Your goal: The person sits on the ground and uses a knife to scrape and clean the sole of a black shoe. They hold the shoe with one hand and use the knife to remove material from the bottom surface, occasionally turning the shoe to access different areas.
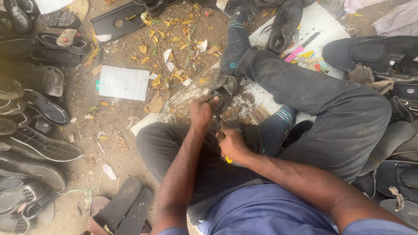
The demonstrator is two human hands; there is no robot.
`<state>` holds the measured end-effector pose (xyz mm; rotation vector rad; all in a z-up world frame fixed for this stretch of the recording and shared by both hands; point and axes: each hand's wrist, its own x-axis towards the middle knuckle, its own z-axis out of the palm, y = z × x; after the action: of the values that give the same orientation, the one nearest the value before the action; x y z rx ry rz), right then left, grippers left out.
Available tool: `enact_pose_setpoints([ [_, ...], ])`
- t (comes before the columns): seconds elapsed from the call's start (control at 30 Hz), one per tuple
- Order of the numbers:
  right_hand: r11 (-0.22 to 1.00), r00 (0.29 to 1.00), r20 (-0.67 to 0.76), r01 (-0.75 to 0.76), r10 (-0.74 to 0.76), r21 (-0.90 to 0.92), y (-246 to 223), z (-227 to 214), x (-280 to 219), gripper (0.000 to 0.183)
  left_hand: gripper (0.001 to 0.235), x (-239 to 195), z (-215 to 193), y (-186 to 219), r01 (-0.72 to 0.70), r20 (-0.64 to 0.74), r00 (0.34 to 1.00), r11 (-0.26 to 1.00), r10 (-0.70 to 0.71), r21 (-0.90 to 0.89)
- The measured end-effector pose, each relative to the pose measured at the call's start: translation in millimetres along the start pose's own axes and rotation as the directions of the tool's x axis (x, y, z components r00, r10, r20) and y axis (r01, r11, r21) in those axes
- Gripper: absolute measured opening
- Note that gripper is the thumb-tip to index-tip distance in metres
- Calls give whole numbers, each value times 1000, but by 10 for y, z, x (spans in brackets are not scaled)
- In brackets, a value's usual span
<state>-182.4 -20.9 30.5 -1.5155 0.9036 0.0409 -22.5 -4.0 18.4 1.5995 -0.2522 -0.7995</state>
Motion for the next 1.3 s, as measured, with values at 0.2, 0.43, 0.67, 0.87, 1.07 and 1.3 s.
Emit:
enact_pose_setpoints([
  [0.2, 973, 999, 10, -42, 41, 229, -112, 44, 482, 35, 28, -17, 15, 7, 98, 12, 995, 986, -97, -132],
  [0.43, 880, 991, 35, -129, 127, 456, 29, 180, 261, 45, 23, -56, -44, 216, 120, 3, 993, 991, -120, -56],
  [0.67, 930, 993, -16, -101, 114, 354, -88, 352, 168, 57, 19, 46, -184, 102, 67, 61, 996, 990, -60, -122],
  [0.87, 897, 965, 149, -255, 214, 361, -220, -23, 132, 62, 24, 145, -442, 158, -210, 284, 947, 960, 152, 187],
  [1.07, 949, 938, 212, -299, 273, 102, -41, -450, 55, 63, 34, 42, -382, 271, -735, 805, 468, -345, 365, 584],
  [1.3, 967, 955, 172, -252, 241, 45, 277, -691, 68, 62, 18, 204, -75, 51, -880, 944, 331, -364, -8, 305],
])
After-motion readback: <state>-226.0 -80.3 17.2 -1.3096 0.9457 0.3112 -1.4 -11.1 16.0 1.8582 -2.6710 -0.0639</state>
